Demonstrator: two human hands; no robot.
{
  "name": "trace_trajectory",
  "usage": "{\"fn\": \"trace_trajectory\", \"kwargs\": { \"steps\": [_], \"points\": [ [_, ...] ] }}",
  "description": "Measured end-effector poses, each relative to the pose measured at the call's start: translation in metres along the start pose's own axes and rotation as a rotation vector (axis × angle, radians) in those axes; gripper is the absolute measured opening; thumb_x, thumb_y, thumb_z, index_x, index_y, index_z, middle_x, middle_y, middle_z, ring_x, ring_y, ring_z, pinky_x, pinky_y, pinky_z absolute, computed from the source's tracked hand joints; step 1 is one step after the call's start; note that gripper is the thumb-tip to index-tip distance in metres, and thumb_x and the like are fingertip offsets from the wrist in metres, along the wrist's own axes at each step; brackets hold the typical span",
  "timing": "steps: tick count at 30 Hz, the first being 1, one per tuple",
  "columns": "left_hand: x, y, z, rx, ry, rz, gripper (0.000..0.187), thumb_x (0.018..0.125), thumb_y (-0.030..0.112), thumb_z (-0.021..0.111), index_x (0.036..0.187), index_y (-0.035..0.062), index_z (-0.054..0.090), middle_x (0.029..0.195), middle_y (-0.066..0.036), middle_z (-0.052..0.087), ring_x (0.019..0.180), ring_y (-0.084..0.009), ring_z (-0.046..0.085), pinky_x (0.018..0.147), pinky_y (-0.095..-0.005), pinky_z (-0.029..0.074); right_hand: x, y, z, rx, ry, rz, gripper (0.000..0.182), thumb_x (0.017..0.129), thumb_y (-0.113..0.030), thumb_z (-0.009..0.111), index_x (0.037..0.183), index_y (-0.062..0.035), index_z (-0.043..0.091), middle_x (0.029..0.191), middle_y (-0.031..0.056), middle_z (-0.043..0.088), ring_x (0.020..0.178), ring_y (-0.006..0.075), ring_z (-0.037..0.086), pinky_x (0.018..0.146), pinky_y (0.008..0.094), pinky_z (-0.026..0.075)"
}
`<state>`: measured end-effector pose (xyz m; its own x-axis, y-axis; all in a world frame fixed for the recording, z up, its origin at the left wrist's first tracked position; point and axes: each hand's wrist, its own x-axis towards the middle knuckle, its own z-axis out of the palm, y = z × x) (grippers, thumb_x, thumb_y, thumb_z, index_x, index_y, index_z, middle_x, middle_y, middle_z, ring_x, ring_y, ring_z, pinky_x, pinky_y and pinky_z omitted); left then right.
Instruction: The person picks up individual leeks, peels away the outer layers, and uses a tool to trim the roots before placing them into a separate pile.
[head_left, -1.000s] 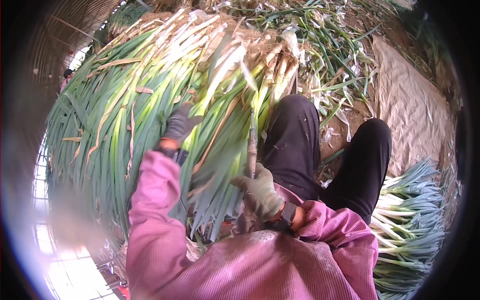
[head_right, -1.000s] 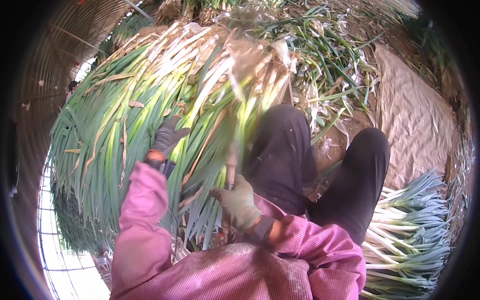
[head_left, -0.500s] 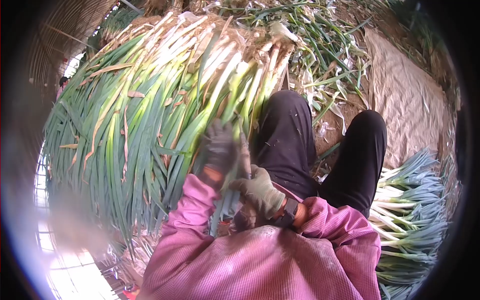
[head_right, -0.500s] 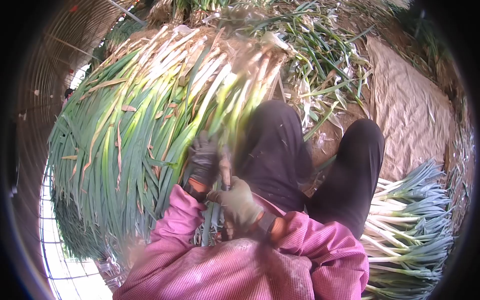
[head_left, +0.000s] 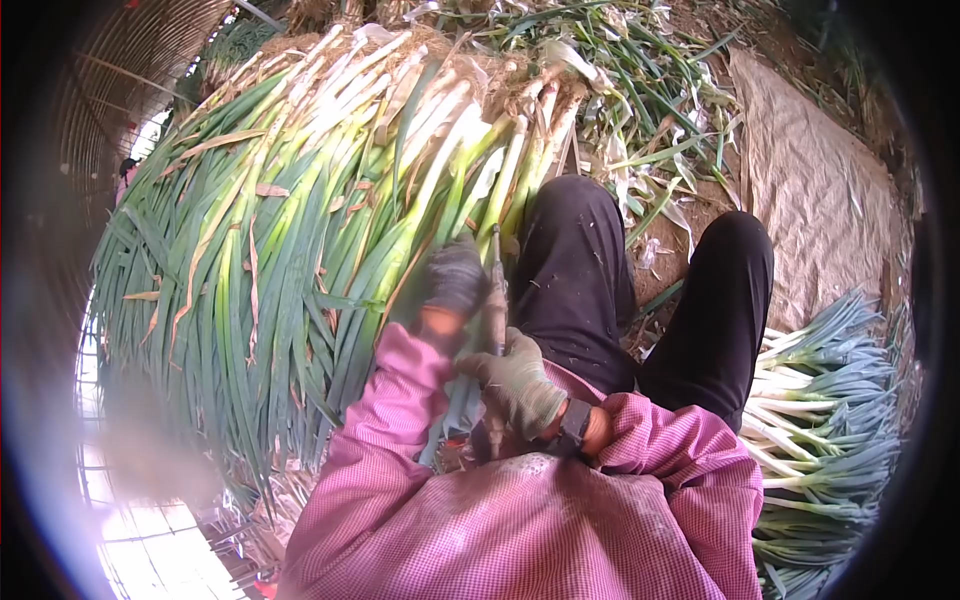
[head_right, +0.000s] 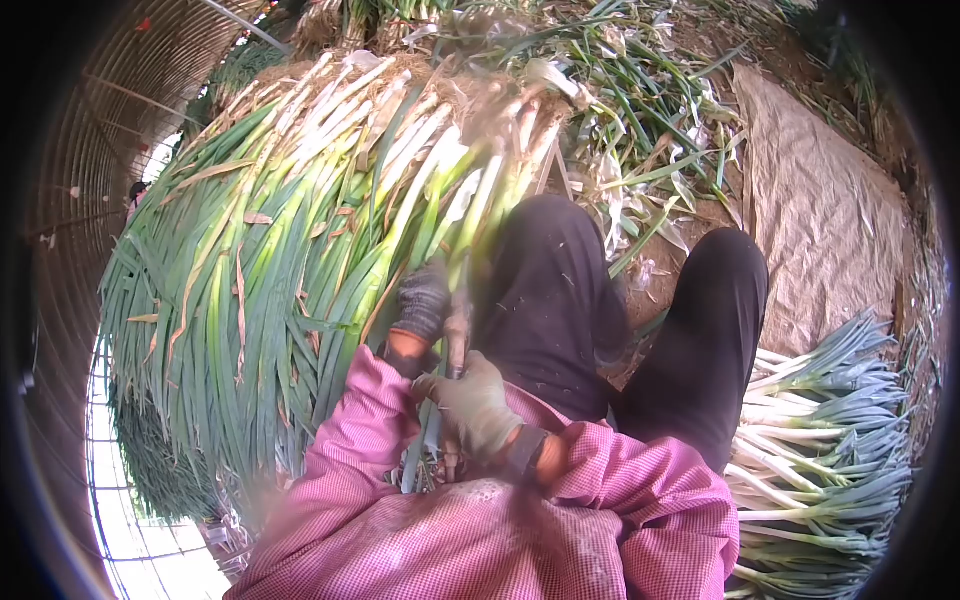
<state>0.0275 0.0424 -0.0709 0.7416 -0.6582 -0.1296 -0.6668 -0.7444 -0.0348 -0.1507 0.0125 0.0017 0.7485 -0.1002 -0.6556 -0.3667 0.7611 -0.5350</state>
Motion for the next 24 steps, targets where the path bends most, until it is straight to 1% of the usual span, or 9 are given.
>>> {"fn": "trace_trajectory", "kwargs": {
  "steps": [2,5,6,7,9,15,19,22,24],
  "points": [
    [0.004,0.010,-0.020,-0.094,-0.161,-0.196,0.041,0.075,0.025,0.075,0.106,0.0048,0.058,0.101,-0.023,0.066,0.095,-0.0379,0.066,0.080,-0.0427,0.053,-0.001,0.003,0.000,-0.050,0.014,-0.048,0.034,0.079,-0.008,0.074,0.104,0.0027,0.052,0.085,0.0106,0.062,0.074,0.0211,0.063,0.066,0.0340,0.052],
    [0.029,-0.025,0.015,-0.034,0.033,-0.016,0.034,0.075,0.026,0.075,0.101,0.0092,0.061,0.097,-0.022,0.066,0.089,-0.0381,0.067,0.075,-0.0433,0.054,0.007,0.019,-0.001,-0.260,0.029,-0.159,0.036,0.078,-0.011,0.075,0.103,0.0029,0.053,0.085,0.0110,0.062,0.074,0.0209,0.062,0.066,0.0340,0.052],
    [0.029,-0.023,-0.008,-0.155,0.346,0.148,0.030,0.074,0.027,0.075,0.096,0.0099,0.062,0.092,-0.022,0.066,0.085,-0.0376,0.067,0.070,-0.0434,0.054,0.007,0.024,0.000,-0.357,0.036,-0.185,0.037,0.078,-0.012,0.076,0.103,0.0031,0.053,0.085,0.0113,0.062,0.074,0.0208,0.062,0.066,0.0340,0.051],
    [0.028,-0.018,-0.029,-0.225,0.232,0.010,0.029,0.075,0.029,0.074,0.093,0.0105,0.062,0.088,-0.021,0.067,0.081,-0.0364,0.067,0.068,-0.0436,0.054,0.005,0.025,0.002,-0.281,0.024,-0.184,0.038,0.078,-0.012,0.076,0.103,0.0032,0.053,0.086,0.0117,0.062,0.075,0.0210,0.062,0.067,0.0339,0.051],
    [0.043,-0.020,-0.048,-0.056,0.135,-0.002,0.034,0.074,0.033,0.074,0.094,0.0092,0.062,0.089,-0.021,0.066,0.081,-0.0352,0.067,0.068,-0.0434,0.054,0.001,0.019,0.007,-0.147,-0.003,-0.191,0.039,0.077,-0.014,0.077,0.103,0.0034,0.054,0.088,0.0125,0.063,0.076,0.0212,0.063,0.068,0.0338,0.051],
    [0.016,-0.014,-0.046,-0.122,0.154,0.029,0.042,0.076,0.041,0.072,0.098,0.0066,0.062,0.090,-0.021,0.066,0.080,-0.0374,0.066,0.070,-0.0448,0.053,0.007,0.027,0.003,-0.183,0.032,-0.247,0.038,0.077,-0.013,0.077,0.104,0.0027,0.055,0.088,0.0136,0.064,0.079,0.0206,0.063,0.072,0.0333,0.051],
    [-0.045,-0.019,-0.045,-0.274,0.279,0.171,0.039,0.078,0.031,0.071,0.107,0.0059,0.062,0.087,-0.020,0.066,0.082,-0.0408,0.064,0.073,-0.0461,0.052,0.017,0.006,-0.002,-0.111,0.065,-0.258,0.037,0.076,-0.012,0.077,0.103,0.0027,0.056,0.089,0.0119,0.064,0.078,0.0188,0.061,0.072,0.0326,0.050],
    [-0.076,-0.015,-0.059,-0.145,0.028,0.075,0.036,0.079,0.029,0.070,0.105,0.0062,0.062,0.084,-0.018,0.066,0.080,-0.0393,0.064,0.070,-0.0453,0.052,0.051,0.006,-0.012,-0.055,0.065,-0.233,0.038,0.076,-0.010,0.076,0.107,0.0032,0.057,0.090,0.0116,0.065,0.079,0.0190,0.061,0.073,0.0325,0.050],
    [-0.095,-0.027,-0.035,-0.024,0.114,0.112,0.034,0.079,0.030,0.070,0.102,0.0068,0.062,0.081,-0.017,0.066,0.077,-0.0364,0.065,0.067,-0.0447,0.052,0.062,0.005,-0.017,-0.051,0.069,-0.267,0.038,0.077,-0.011,0.076,0.107,0.0031,0.057,0.092,0.0120,0.065,0.080,0.0198,0.062,0.074,0.0325,0.050]
  ]
}}
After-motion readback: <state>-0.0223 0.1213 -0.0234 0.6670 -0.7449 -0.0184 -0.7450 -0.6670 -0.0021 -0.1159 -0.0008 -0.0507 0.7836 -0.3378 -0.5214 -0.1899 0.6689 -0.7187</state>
